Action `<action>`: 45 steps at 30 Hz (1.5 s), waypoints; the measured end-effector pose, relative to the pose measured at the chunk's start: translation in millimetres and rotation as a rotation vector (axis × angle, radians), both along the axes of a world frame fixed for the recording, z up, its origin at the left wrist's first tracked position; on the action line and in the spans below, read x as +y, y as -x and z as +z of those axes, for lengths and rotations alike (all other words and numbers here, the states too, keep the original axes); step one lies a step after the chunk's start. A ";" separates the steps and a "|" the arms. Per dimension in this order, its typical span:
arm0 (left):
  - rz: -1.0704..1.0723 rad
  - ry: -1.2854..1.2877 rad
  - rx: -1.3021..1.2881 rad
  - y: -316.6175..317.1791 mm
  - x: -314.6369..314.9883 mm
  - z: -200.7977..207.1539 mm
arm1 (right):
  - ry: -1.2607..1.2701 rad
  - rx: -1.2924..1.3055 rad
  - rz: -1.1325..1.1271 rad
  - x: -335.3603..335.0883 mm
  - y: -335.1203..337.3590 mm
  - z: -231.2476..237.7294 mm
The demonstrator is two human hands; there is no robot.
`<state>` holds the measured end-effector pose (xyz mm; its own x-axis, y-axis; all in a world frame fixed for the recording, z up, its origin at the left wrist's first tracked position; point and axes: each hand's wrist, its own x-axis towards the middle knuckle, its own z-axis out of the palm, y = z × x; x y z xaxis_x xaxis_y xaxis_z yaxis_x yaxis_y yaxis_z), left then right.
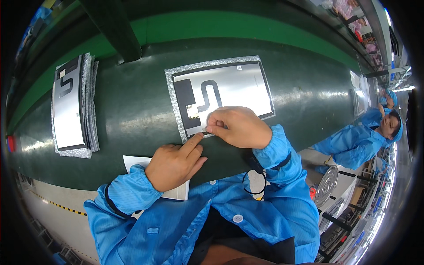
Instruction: Peeling and checking protective film liners from electronic display panels in a manufacturing environment.
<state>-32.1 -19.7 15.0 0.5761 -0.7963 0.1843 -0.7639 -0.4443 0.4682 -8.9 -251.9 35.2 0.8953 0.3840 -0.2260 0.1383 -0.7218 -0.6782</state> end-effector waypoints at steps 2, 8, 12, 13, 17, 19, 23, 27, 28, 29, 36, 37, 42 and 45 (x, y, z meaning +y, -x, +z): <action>0.000 -0.008 0.002 0.9 0.1 1.3 | 0.002 -0.013 0.007 0.4 0.0 0.2; 0.042 0.030 -0.007 1.5 -1.4 0.5 | 0.004 0.005 0.007 0.4 -0.4 -0.4; 0.059 0.046 -0.001 1.6 -1.5 1.0 | 0.002 -0.032 0.009 0.1 1.0 -1.6; 0.058 0.045 -0.001 1.3 -1.5 1.2 | 0.001 -0.037 0.012 -0.4 0.8 -2.7; 0.032 0.040 0.007 -0.2 -1.7 1.4 | 0.008 -0.035 0.013 -0.8 0.8 -2.7; 0.024 0.033 0.012 -0.6 -1.6 1.0 | 0.008 -0.038 0.013 -0.9 0.5 -2.6; 0.021 0.027 0.007 -1.2 -1.6 1.4 | 0.009 -0.039 0.019 -1.1 -0.5 -2.4; 0.020 0.033 0.006 -0.8 -1.6 1.4 | 0.010 -0.044 0.019 -0.5 0.1 -2.3; 0.018 0.032 0.008 -1.2 -1.9 0.2 | 0.010 -0.043 0.019 -0.7 0.1 -2.7; 0.015 0.040 0.006 -1.5 -2.2 -1.2 | 0.011 -0.042 0.019 -0.9 0.0 -3.3; -0.028 0.002 0.025 -1.4 -1.9 2.9 | 0.011 -0.045 0.018 -0.8 1.8 -4.2; -0.028 0.002 0.025 -1.9 -2.1 2.8 | 0.012 -0.046 0.021 -1.0 1.6 -4.1; -0.038 0.005 0.029 -3.0 -3.7 -0.4 | 0.017 -0.049 0.016 -0.2 1.2 -3.8; -0.033 0.018 0.027 -2.6 -4.6 -0.9 | 0.010 -0.059 0.017 -0.2 1.3 -4.8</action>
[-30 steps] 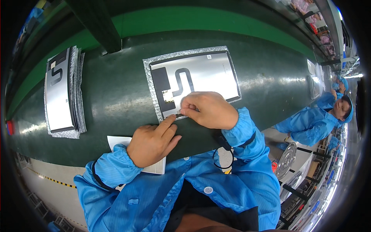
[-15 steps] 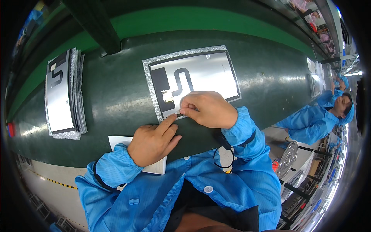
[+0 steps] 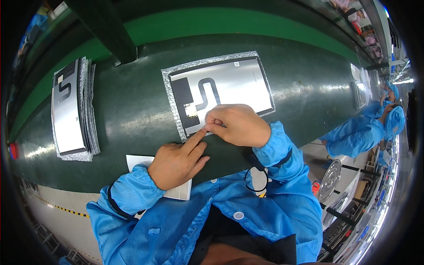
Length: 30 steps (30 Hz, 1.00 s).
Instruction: Peeling and checking protective film liners from electronic display panels in a manufacturing environment.
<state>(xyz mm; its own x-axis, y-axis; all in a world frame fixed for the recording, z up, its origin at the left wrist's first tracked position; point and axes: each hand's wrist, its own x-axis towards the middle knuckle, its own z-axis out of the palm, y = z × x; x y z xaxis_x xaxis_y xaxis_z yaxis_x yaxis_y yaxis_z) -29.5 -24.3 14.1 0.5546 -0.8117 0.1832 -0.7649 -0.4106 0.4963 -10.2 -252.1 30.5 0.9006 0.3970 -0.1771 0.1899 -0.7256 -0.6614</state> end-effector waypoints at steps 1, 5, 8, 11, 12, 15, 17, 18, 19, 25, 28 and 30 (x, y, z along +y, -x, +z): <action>-0.002 0.000 0.000 -0.3 -0.3 0.5 | 0.002 -0.007 -0.002 -0.1 0.3 -0.8; 0.012 -0.015 0.035 -0.6 -1.7 0.4 | 0.041 -0.014 0.005 0.5 0.5 3.8; 0.035 0.004 0.051 0.3 -3.1 -2.8 | 0.065 -0.102 -0.076 2.1 4.8 2.8; 0.054 0.013 0.049 2.3 -5.5 -2.4 | 0.113 -0.096 -0.108 -0.5 4.8 7.9; 0.060 0.011 0.050 2.9 -6.1 -2.2 | 0.112 -0.098 -0.109 -4.3 4.7 8.4; 0.063 0.009 0.047 3.7 -5.9 -2.1 | 0.129 -0.059 -0.103 -20.0 3.2 15.2; 0.066 -0.002 0.060 4.6 -5.9 -2.2 | 0.101 -0.023 -0.101 -27.6 4.4 17.8; 0.073 -0.014 0.073 5.3 -5.7 -2.0 | 0.072 0.012 -0.094 -31.1 5.8 18.3; 0.067 -0.014 0.074 5.7 -5.7 -1.9 | 0.073 0.013 -0.100 -35.3 7.6 16.6; 0.061 -0.009 0.052 4.7 -7.1 -1.0 | -0.064 0.050 -0.175 -56.2 17.0 7.3; 0.066 -0.014 0.044 4.6 -8.0 -1.1 | -0.159 0.048 -0.199 -60.4 18.4 2.1; 0.089 -0.021 0.061 5.0 -9.0 -0.4 | -0.185 0.049 -0.194 -61.2 18.6 0.6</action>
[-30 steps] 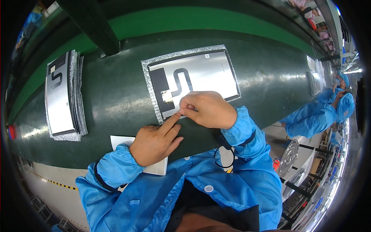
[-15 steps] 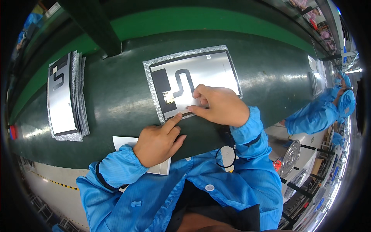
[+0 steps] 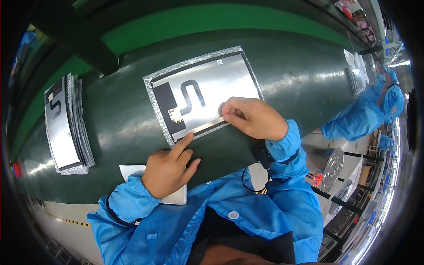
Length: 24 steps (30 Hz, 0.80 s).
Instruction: Peeling and checking protective film liners from electronic display panels in a manufacturing environment.
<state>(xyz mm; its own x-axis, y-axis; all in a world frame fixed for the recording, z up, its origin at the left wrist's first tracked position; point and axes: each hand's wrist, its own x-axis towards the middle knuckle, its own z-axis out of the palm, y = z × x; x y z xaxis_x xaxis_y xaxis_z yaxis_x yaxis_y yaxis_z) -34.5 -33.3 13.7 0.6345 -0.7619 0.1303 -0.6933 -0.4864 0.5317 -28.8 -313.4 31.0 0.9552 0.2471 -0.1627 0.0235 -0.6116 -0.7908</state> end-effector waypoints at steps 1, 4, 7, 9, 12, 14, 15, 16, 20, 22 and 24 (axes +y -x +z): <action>-0.003 -0.001 0.000 0.2 -0.4 0.3 | -0.001 0.000 -0.003 -0.4 -0.4 0.2; 0.000 0.007 0.015 0.5 -1.3 0.8 | 0.000 0.009 0.005 -0.7 -0.5 1.0; -0.001 0.019 0.013 -0.4 -2.0 0.7 | 0.020 -0.024 -0.009 0.7 0.8 -1.2; -0.002 0.018 0.019 -1.1 -2.3 0.5 | 0.037 -0.101 -0.014 2.7 2.6 -2.6; -0.002 0.026 0.010 -1.4 -2.5 0.3 | 0.059 -0.149 -0.008 3.9 4.1 -3.5; 0.000 0.021 0.020 -1.1 -2.3 0.6 | 0.067 -0.145 -0.004 3.6 4.0 -3.3; 0.005 0.016 0.029 -1.1 -2.3 1.0 | 0.075 -0.141 0.002 3.4 3.7 -3.2; 0.004 0.016 0.029 -1.2 -2.3 1.4 | 0.075 -0.141 0.001 3.5 3.7 -3.4; -0.006 0.029 0.019 -2.4 -2.0 0.2 | 0.113 -0.182 0.012 4.6 3.7 -6.1; -0.016 0.049 0.002 -2.5 -1.9 -0.2 | 0.121 -0.200 0.011 4.9 4.3 -6.6; -0.014 0.046 0.001 -1.9 -1.9 -0.1 | 0.122 -0.207 0.009 4.9 4.7 -6.8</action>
<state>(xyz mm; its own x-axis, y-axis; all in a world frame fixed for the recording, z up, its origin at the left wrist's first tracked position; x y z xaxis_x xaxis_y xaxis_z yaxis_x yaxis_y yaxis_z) -32.6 -35.2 13.7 0.6241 -0.7639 0.1644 -0.6990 -0.4519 0.5542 -33.5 -308.5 24.2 0.9691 0.2465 0.0069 0.1832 -0.7012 -0.6890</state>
